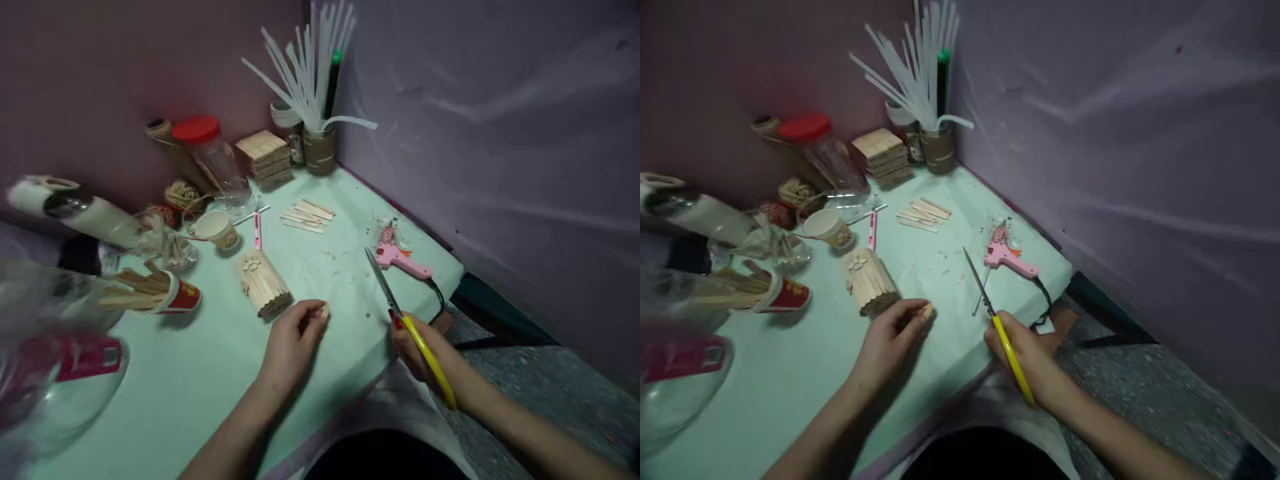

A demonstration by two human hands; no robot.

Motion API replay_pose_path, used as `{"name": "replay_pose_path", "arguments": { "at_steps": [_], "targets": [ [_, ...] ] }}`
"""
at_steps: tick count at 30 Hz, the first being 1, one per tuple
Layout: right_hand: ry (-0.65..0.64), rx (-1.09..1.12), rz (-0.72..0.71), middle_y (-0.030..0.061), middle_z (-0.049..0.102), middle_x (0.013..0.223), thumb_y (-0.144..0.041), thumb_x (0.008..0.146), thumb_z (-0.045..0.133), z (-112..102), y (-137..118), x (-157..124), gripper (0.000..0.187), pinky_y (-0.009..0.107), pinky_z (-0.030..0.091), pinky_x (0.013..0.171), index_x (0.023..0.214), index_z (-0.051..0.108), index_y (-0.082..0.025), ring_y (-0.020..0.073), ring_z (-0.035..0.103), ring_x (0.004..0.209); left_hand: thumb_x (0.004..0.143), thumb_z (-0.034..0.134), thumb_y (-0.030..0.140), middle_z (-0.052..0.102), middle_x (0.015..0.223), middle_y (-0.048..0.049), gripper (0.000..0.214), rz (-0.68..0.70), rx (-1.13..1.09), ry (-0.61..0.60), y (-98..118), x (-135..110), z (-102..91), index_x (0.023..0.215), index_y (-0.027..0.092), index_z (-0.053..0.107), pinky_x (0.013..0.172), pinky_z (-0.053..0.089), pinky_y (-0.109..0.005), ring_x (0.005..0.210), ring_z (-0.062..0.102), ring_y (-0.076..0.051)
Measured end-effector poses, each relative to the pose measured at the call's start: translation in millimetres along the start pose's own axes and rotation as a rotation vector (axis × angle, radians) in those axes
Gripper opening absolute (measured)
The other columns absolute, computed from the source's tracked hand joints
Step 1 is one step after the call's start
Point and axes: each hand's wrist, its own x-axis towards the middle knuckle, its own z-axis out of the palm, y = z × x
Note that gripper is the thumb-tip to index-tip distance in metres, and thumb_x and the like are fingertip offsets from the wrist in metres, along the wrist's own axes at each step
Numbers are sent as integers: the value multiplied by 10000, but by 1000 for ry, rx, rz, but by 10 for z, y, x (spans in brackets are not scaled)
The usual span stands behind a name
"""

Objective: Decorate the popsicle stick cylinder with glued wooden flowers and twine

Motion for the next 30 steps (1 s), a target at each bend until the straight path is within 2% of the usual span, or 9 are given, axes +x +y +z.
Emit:
{"name": "replay_pose_path", "arguments": {
  "at_steps": [5,9,11,15,19,21,25,30],
  "targets": [
    [-68,72,16,-39,407,563,-780,824,443,48,-67,-37,562,231,262,385,701,447,-232,109,334,479,792,654,308,702,879,-70,247,-28,-106,10,-100,17,10,984,160,703,691,505,-287,778,637,-172],
    [-68,181,-29,-5,475,608,-748,816,513,149,-56,-42,541,235,329,418,717,525,-216,131,403,532,787,667,305,664,820,-53,257,-45,-210,-26,-70,-140,-14,993,154,696,665,488,-273,713,598,-145],
    [-100,277,-20,-25,440,582,-737,820,522,250,-84,-41,529,225,313,398,734,536,-215,114,370,494,784,677,314,656,808,-49,259,-45,-238,-36,-30,-263,-69,986,153,698,678,487,-270,720,590,-144],
    [-285,568,58,-102,281,523,-802,797,469,491,-305,1,580,175,181,335,728,473,-226,51,173,394,789,684,340,675,835,-54,249,-55,-220,14,27,-517,-329,964,165,704,728,496,-276,775,605,-158],
    [-440,773,70,-125,248,511,-857,675,552,653,-665,203,639,144,170,334,698,438,-229,27,117,391,819,645,395,702,832,-57,274,-44,-83,175,-57,-666,-751,971,176,708,721,500,-295,757,622,-175],
    [-435,847,42,-129,243,499,-850,645,593,715,-825,361,642,137,172,326,679,438,-228,23,101,388,827,628,400,728,885,-67,269,-22,44,288,-172,-672,-970,968,189,718,738,502,-307,797,645,-195],
    [-316,932,-7,-129,248,480,-823,603,662,847,-1038,666,642,129,169,313,643,438,-223,23,88,391,841,581,318,752,986,-69,212,40,335,451,-474,-579,-1301,925,221,750,819,500,-341,897,671,-226],
    [-155,982,-48,-128,257,479,-797,624,677,965,-1149,883,623,124,165,316,636,445,-218,26,97,389,890,559,324,744,947,-73,225,119,476,467,-734,-445,-1433,932,223,755,837,501,-358,899,675,-232]
  ]
}}
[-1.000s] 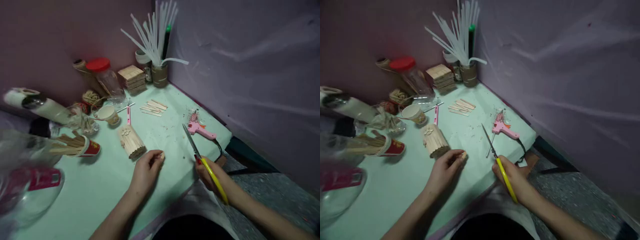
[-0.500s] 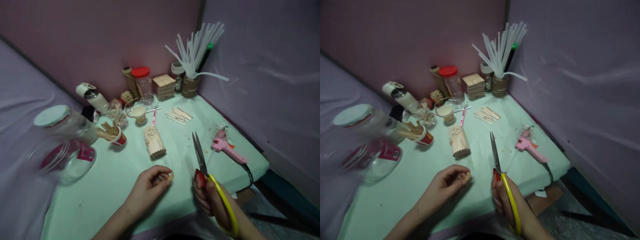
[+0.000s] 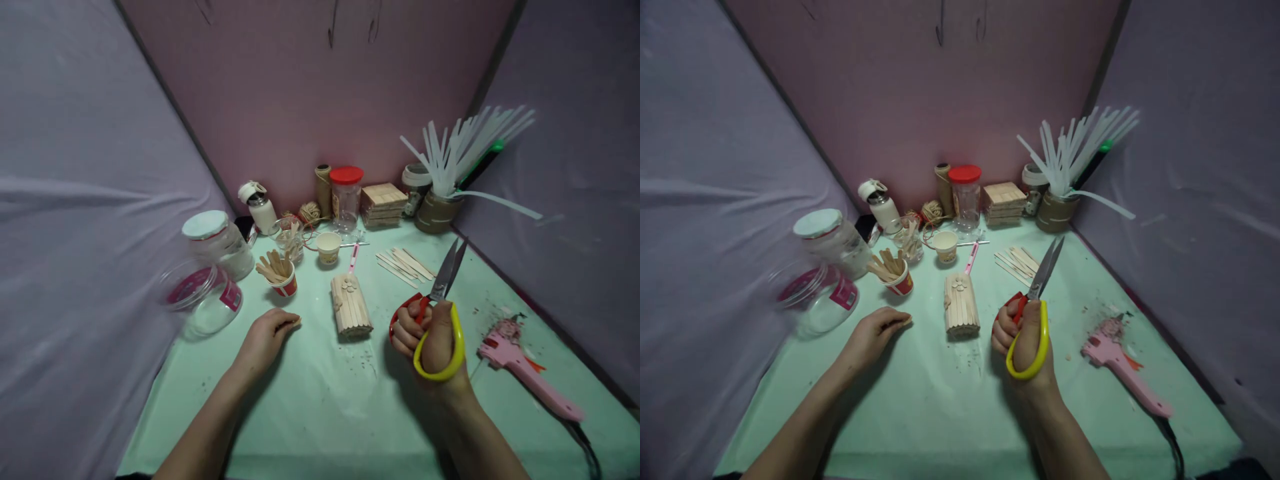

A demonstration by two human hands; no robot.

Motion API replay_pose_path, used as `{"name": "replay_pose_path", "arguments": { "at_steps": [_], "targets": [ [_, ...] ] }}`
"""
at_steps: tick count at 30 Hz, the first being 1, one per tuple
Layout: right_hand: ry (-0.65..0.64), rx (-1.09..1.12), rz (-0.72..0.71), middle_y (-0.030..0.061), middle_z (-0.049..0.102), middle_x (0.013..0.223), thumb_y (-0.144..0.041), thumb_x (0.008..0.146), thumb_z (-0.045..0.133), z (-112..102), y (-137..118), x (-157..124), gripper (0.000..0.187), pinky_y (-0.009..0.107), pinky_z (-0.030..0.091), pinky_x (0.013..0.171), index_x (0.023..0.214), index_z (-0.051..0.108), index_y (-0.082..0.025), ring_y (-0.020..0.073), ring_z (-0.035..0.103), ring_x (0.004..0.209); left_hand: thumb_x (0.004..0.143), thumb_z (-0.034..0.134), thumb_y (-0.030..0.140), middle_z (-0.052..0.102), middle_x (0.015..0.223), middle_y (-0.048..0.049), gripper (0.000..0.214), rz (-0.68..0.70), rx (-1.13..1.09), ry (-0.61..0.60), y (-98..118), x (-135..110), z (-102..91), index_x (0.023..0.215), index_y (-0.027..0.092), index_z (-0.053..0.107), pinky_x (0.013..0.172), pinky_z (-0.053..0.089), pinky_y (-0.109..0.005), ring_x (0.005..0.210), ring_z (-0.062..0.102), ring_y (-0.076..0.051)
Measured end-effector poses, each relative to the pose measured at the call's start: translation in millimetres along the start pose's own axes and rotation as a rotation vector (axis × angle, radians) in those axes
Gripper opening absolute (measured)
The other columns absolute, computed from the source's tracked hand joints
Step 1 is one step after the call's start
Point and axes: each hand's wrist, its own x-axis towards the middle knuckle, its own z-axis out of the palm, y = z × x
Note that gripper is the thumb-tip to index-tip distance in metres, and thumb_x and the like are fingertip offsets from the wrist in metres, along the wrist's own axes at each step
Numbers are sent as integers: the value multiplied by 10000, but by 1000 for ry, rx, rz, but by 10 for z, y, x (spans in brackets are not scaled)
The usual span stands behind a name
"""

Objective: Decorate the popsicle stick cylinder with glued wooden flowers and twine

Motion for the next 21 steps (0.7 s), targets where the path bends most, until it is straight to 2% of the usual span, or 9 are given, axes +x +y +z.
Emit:
{"name": "replay_pose_path", "arguments": {
  "at_steps": [4,8,13,17,21],
  "targets": [
    [60,13,-26,-129,268,463,-772,631,693,29,26,107,612,131,148,314,622,436,-217,25,105,373,907,533,307,734,979,-88,236,48,53,66,-30,15,39,940,218,749,836,505,-375,926,662,-243],
    [67,-8,-69,-128,273,461,-766,696,642,18,91,171,594,133,147,322,624,434,-214,24,129,352,908,521,286,725,1002,-83,230,62,29,186,31,-20,-35,977,211,727,851,496,-364,955,649,-231],
    [70,-34,-77,-126,286,461,-735,747,617,-50,168,174,557,143,160,320,642,445,-216,27,153,338,885,562,337,724,934,-52,202,-94,-79,385,88,-12,-211,948,206,701,734,486,-308,812,632,-185],
    [46,-58,-93,-117,287,474,-687,801,594,-71,163,138,536,147,162,329,622,409,-217,30,152,347,829,624,424,672,806,-30,263,-229,-244,572,69,129,-303,908,174,642,681,482,-280,724,611,-163],
    [49,-60,-65,-110,274,473,-656,833,570,-55,145,114,523,151,150,333,606,388,-220,37,143,357,787,654,464,617,759,1,332,-293,-287,640,42,308,-341,917,168,580,609,460,-258,619,575,-133]
  ]
}}
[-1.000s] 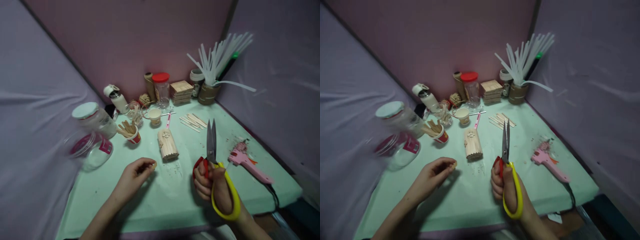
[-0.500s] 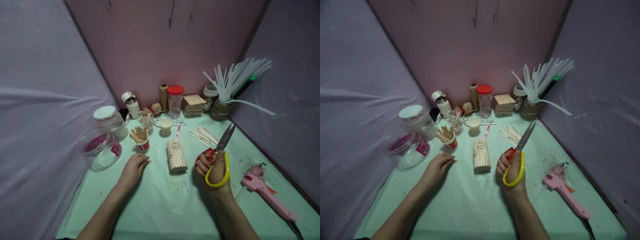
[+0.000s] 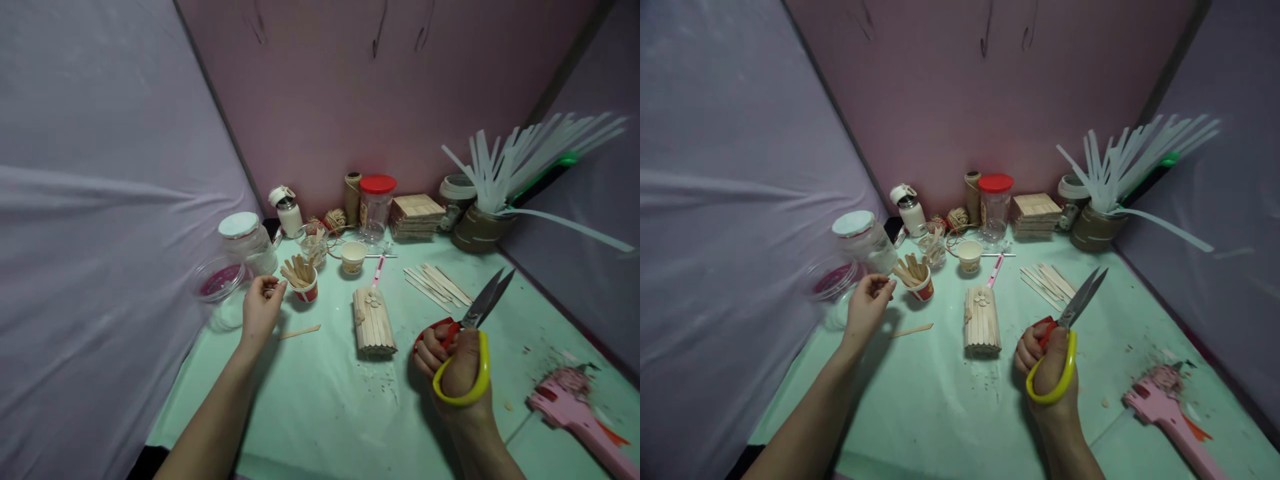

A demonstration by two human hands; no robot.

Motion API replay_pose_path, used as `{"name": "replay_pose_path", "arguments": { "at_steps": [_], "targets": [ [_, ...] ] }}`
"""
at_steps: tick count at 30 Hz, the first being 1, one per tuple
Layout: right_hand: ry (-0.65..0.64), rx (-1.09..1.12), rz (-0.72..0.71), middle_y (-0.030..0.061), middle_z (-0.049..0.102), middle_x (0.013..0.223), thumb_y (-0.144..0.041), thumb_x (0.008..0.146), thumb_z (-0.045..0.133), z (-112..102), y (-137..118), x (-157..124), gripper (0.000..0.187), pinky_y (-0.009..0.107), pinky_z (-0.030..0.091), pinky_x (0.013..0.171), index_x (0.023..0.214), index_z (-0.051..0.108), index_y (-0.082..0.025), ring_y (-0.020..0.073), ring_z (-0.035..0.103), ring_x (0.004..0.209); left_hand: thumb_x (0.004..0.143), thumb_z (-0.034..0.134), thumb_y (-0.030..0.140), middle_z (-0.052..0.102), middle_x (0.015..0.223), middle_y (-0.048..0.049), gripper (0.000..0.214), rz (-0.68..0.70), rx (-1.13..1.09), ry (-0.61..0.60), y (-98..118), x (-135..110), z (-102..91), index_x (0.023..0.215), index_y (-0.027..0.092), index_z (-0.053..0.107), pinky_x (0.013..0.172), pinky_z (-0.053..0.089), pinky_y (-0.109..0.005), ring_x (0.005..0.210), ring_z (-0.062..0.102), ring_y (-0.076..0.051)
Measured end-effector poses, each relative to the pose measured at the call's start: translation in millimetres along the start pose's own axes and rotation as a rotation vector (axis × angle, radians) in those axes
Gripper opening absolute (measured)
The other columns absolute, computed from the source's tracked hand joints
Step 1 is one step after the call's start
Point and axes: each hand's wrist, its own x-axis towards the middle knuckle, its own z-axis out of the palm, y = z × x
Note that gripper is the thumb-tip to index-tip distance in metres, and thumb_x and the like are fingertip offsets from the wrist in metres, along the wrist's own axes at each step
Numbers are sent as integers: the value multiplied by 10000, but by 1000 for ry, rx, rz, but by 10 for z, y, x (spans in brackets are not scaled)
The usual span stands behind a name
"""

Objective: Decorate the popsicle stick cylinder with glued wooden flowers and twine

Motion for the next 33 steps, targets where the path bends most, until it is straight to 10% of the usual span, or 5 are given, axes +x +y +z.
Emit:
{"name": "replay_pose_path", "arguments": {
  "at_steps": [14,24,33],
  "targets": [
    [-6,-2,47,-117,287,485,-646,820,603,-20,55,-6,495,130,188,324,645,433,-215,27,175,346,879,546,232,634,974,-80,198,421,386,48,287,346,98,1001,181,693,832,481,-357,885,591,-219],
    [-35,-15,52,-126,282,474,-699,787,601,-22,55,6,525,136,170,326,646,424,-225,28,159,341,822,663,244,585,1005,-99,67,420,628,-5,298,468,293,854,200,701,922,424,-454,1043,506,-300],
    [-46,-26,65,-130,290,466,-708,783,595,-42,80,24,520,134,168,322,663,441,-227,28,142,339,781,667,279,650,884,-46,82,326,342,-39,397,532,134,775,198,658,874,460,-385,888,598,-227]
  ]
}}
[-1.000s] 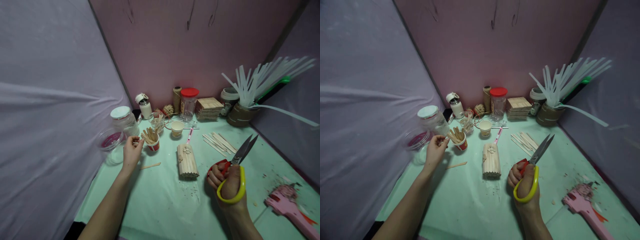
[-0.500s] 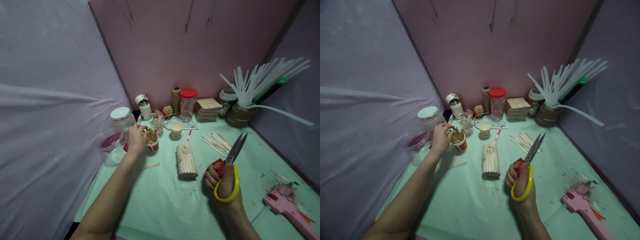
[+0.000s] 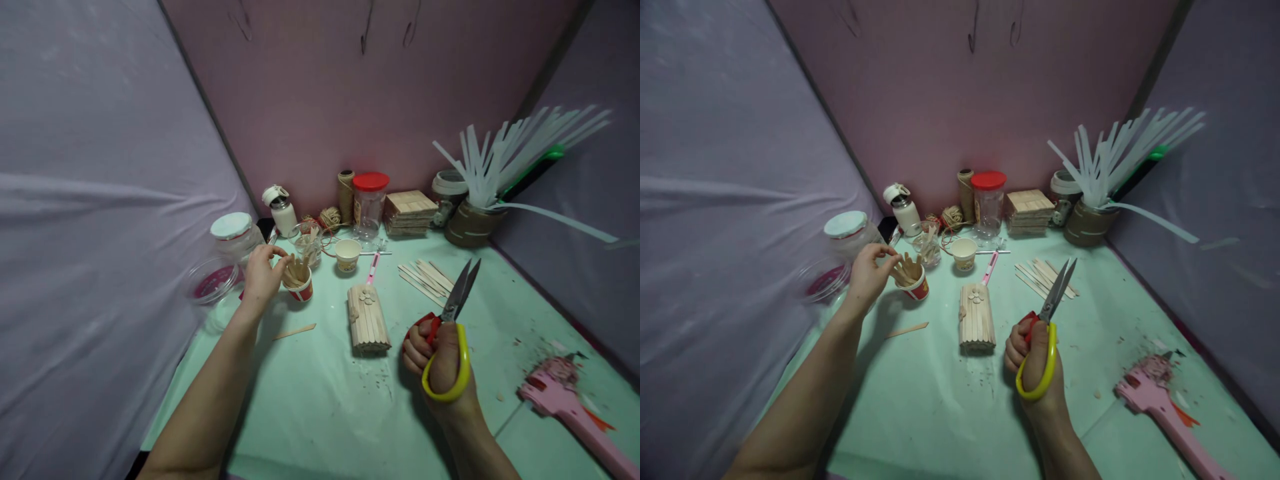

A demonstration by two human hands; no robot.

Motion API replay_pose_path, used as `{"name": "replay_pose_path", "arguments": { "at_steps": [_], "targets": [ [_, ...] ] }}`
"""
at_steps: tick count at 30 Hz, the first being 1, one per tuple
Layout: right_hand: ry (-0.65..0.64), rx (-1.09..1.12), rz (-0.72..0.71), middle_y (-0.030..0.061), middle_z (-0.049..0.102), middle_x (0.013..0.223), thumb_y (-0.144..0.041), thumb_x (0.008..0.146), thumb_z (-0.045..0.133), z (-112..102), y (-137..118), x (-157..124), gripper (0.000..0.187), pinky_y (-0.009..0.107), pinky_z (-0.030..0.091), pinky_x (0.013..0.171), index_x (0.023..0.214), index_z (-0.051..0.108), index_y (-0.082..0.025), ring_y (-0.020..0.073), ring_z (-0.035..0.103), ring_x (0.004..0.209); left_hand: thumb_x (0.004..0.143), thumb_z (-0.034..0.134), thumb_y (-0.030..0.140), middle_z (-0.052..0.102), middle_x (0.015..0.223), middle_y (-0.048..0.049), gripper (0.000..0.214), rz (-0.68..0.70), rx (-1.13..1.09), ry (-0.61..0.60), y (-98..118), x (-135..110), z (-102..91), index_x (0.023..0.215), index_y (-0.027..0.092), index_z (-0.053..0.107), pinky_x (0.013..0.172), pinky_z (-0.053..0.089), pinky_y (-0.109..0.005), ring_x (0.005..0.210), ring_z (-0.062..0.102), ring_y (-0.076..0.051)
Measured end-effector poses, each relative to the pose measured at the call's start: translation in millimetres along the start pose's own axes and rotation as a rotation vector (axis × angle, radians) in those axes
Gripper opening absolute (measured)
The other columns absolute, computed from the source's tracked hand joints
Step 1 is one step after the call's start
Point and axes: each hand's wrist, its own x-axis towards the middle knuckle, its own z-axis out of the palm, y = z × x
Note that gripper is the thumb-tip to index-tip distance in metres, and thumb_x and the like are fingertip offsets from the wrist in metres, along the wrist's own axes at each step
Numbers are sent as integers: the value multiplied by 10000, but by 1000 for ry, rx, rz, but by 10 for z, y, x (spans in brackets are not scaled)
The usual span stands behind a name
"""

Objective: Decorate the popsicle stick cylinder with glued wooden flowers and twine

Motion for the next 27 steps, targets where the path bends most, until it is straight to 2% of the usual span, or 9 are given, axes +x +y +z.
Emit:
{"name": "replay_pose_path", "arguments": {
  "at_steps": [3,6,8,11,12,14,19,22,27],
  "targets": [
    [12,13,10,-130,293,470,-709,744,642,1,4,0,528,128,176,318,666,446,-225,26,149,346,795,650,308,670,826,-23,121,-41,-296,47,87,-7,-137,808,191,621,820,496,-341,811,635,-186],
    [10,17,20,-127,288,479,-715,745,637,2,-2,-4,531,126,184,316,667,451,-224,27,153,349,804,661,343,679,855,-12,191,-30,-627,186,257,-65,-295,865,201,549,815,530,-321,851,665,-168],
    [6,14,21,-127,281,482,-716,751,630,-2,-5,-5,528,128,185,314,670,452,-226,29,151,351,810,671,353,671,855,1,220,-17,-770,252,407,-144,-399,881,214,515,796,550,-315,852,672,-159],
    [-4,9,9,-126,279,485,-705,764,625,-6,-2,-2,519,132,176,317,669,443,-229,32,145,355,806,700,328,640,802,18,209,-23,-928,227,642,-348,-483,890,222,542,712,554,-271,744,642,-127],
    [-6,4,-4,-124,282,490,-694,780,617,-5,1,-3,512,132,174,322,666,438,-228,32,149,358,808,703,325,627,785,21,202,-50,-979,184,715,-447,-475,902,223,556,674,548,-255,710,626,-120],
    [-9,-5,-38,-117,294,505,-668,813,602,0,4,-12,498,133,174,334,664,429,-225,34,160,366,818,700,337,603,749,25,198,-168,-1081,19,853,-692,-391,922,221,579,602,525,-226,656,594,-107],
    [-40,12,-42,-116,282,509,-679,823,578,-10,-45,-145,494,140,165,343,679,428,-230,39,138,379,815,698,418,548,684,42,276,-641,-1280,-643,1137,-1405,91,921,209,554,487,432,-185,550,497,-74],
    [-74,-41,-11,-120,257,499,-729,772,589,-102,-129,-338,526,152,158,338,682,436,-234,39,124,381,760,738,422,504,667,55,337,-844,-1316,-804,1251,-1663,360,893,197,525,420,286,-145,523,441,-53],
    [-62,-304,42,-84,300,525,-750,745,605,-456,-282,-762,552,182,200,368,666,472,-220,58,219,416,712,754,409,498,645,49,354,-953,-1333,-916,1374,-1737,639,805,173,506,408,224,-157,501,420,-45]
  ]
}}
